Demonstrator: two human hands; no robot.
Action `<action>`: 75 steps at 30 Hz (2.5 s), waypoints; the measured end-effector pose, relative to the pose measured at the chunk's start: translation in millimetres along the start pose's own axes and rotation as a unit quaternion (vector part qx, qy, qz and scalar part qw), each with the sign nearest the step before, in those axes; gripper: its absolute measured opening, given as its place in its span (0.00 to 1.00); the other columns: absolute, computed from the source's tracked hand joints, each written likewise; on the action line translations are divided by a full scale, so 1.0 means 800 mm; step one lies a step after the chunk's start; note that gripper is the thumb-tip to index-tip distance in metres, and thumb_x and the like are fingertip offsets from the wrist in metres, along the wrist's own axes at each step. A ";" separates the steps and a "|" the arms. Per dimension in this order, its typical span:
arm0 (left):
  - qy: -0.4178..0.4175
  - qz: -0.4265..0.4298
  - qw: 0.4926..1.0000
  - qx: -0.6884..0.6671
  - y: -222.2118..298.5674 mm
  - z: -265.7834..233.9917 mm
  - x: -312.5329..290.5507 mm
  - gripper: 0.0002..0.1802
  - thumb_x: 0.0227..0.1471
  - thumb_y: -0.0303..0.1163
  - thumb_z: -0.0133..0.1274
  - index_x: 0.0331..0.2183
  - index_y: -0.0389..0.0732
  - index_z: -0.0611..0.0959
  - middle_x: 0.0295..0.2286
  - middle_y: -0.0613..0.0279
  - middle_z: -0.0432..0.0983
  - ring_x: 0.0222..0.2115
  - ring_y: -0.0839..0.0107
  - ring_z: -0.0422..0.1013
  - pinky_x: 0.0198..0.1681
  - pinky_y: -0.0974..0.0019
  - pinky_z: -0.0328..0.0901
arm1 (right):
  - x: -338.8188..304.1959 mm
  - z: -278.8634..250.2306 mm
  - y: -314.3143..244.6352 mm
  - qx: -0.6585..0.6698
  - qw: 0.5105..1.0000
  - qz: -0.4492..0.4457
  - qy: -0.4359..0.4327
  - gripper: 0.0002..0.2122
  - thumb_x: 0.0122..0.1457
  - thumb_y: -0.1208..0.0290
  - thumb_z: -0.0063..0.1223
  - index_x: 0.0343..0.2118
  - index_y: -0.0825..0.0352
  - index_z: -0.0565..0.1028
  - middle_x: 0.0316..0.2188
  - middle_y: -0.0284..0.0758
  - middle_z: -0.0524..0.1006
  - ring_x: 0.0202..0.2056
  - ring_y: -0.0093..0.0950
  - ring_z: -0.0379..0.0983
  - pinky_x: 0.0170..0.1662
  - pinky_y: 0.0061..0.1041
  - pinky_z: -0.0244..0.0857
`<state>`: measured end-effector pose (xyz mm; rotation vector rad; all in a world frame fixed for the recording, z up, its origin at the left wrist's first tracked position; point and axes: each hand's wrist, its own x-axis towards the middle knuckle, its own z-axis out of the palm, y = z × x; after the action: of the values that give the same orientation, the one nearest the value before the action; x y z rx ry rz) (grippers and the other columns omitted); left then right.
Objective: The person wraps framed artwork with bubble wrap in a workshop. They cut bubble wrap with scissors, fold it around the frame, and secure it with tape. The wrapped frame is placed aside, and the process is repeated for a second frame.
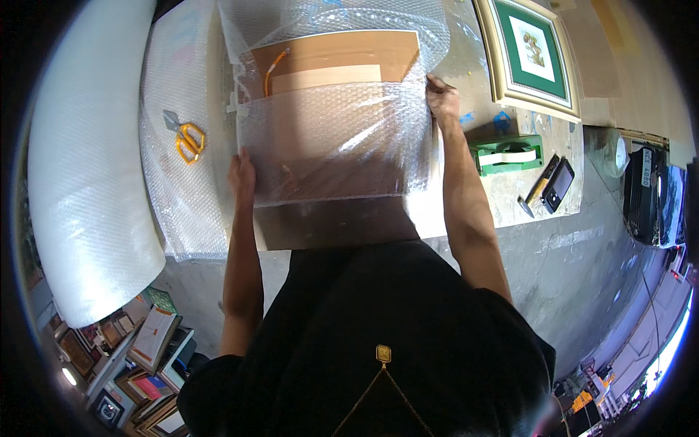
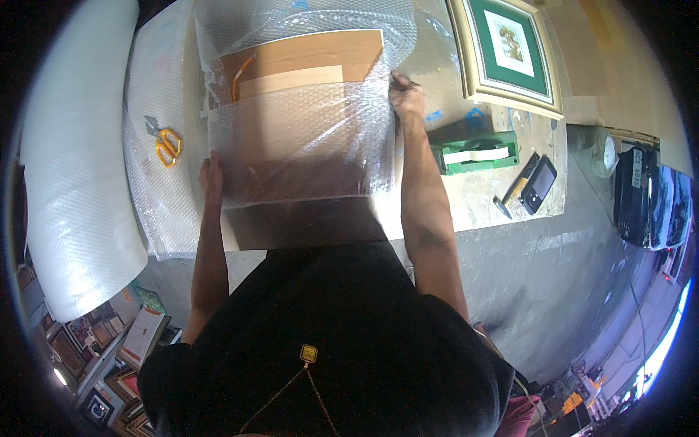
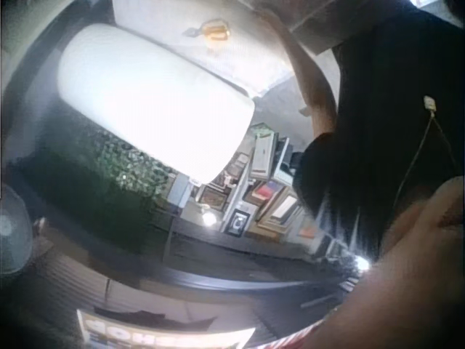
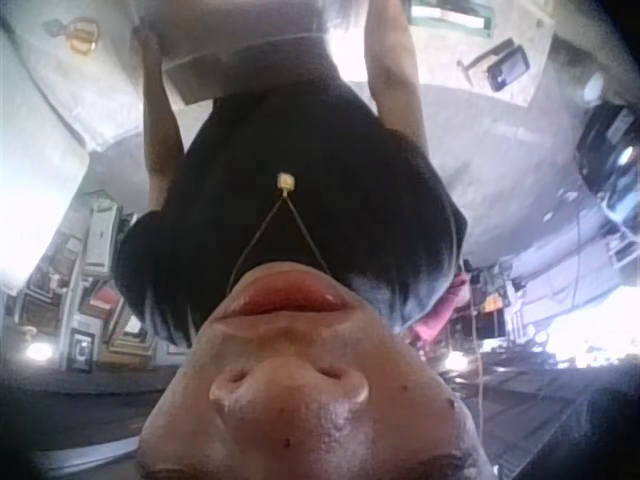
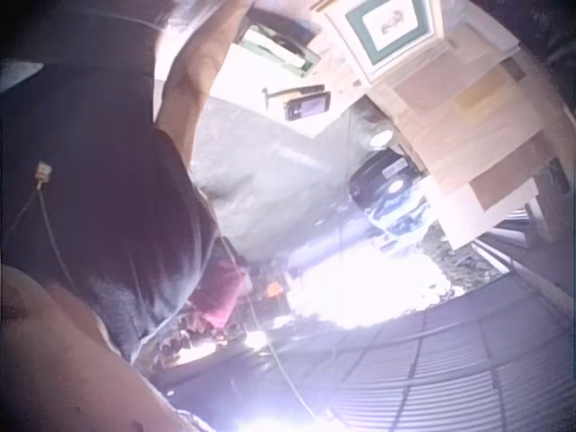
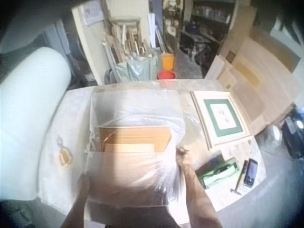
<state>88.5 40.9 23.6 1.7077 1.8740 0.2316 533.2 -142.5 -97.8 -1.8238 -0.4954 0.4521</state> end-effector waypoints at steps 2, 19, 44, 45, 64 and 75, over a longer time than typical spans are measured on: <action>-0.069 -0.010 0.997 -0.038 -0.007 -0.014 0.008 0.35 0.58 0.57 0.39 0.44 0.30 0.77 0.41 0.39 0.73 0.47 0.50 0.69 0.52 0.55 0.60 | 0.003 -0.002 -0.001 0.065 0.998 0.013 -0.005 0.10 0.54 0.79 0.57 0.40 0.70 0.78 0.32 0.35 0.80 0.32 0.22 0.75 0.40 0.18 0.69; -0.277 -0.143 0.921 -0.235 -0.120 -0.103 -0.116 0.48 0.57 0.65 0.33 0.59 0.29 0.58 0.58 0.46 0.57 0.58 0.58 0.56 0.61 0.61 0.49 | -0.292 -0.098 -0.113 0.182 0.920 0.292 0.185 0.12 0.58 0.69 0.52 0.40 0.72 0.73 0.30 0.40 0.76 0.27 0.29 0.74 0.27 0.27 0.72; -0.099 0.001 0.949 -0.298 -0.281 -0.038 -0.276 0.17 0.60 0.41 0.46 0.44 0.38 0.75 0.30 0.57 0.77 0.31 0.71 0.72 0.36 0.66 0.66 | -0.302 -0.085 -0.061 -0.086 0.972 -0.058 0.209 0.05 0.53 0.76 0.58 0.33 0.68 0.78 0.42 0.41 0.75 0.40 0.31 0.74 0.42 0.29 0.69; -0.089 -0.003 0.956 -0.280 -0.288 -0.034 -0.286 0.17 0.60 0.41 0.47 0.43 0.38 0.74 0.29 0.56 0.77 0.29 0.70 0.72 0.34 0.65 0.66 | -0.333 -0.043 -0.109 -0.112 0.974 -0.159 0.114 0.02 0.52 0.78 0.58 0.28 0.67 0.81 0.41 0.40 0.76 0.40 0.31 0.74 0.42 0.30 0.70; 0.130 0.122 0.945 -0.274 -0.254 -0.041 -0.312 0.15 0.50 0.35 0.58 0.40 0.40 0.80 0.32 0.53 0.79 0.35 0.62 0.76 0.34 0.64 0.68 | -0.461 0.288 -0.229 -0.222 0.439 -0.528 -0.692 0.10 0.48 0.55 0.60 0.34 0.49 0.83 0.34 0.23 0.79 0.43 0.25 0.70 0.54 0.31 0.52; -0.080 -0.168 0.892 -0.413 -0.291 0.019 -0.267 0.15 0.51 0.39 0.55 0.37 0.39 0.83 0.34 0.62 0.79 0.36 0.70 0.73 0.40 0.66 0.65 | -0.474 0.273 -0.204 -0.177 0.492 -0.656 -0.544 0.17 0.56 0.53 0.50 0.47 0.52 0.76 0.38 0.33 0.78 0.46 0.31 0.71 0.54 0.37 0.56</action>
<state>-100.5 -204.4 -40.6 0.7884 1.5679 0.6211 80.7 -130.6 17.5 -0.6853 -2.7345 0.3134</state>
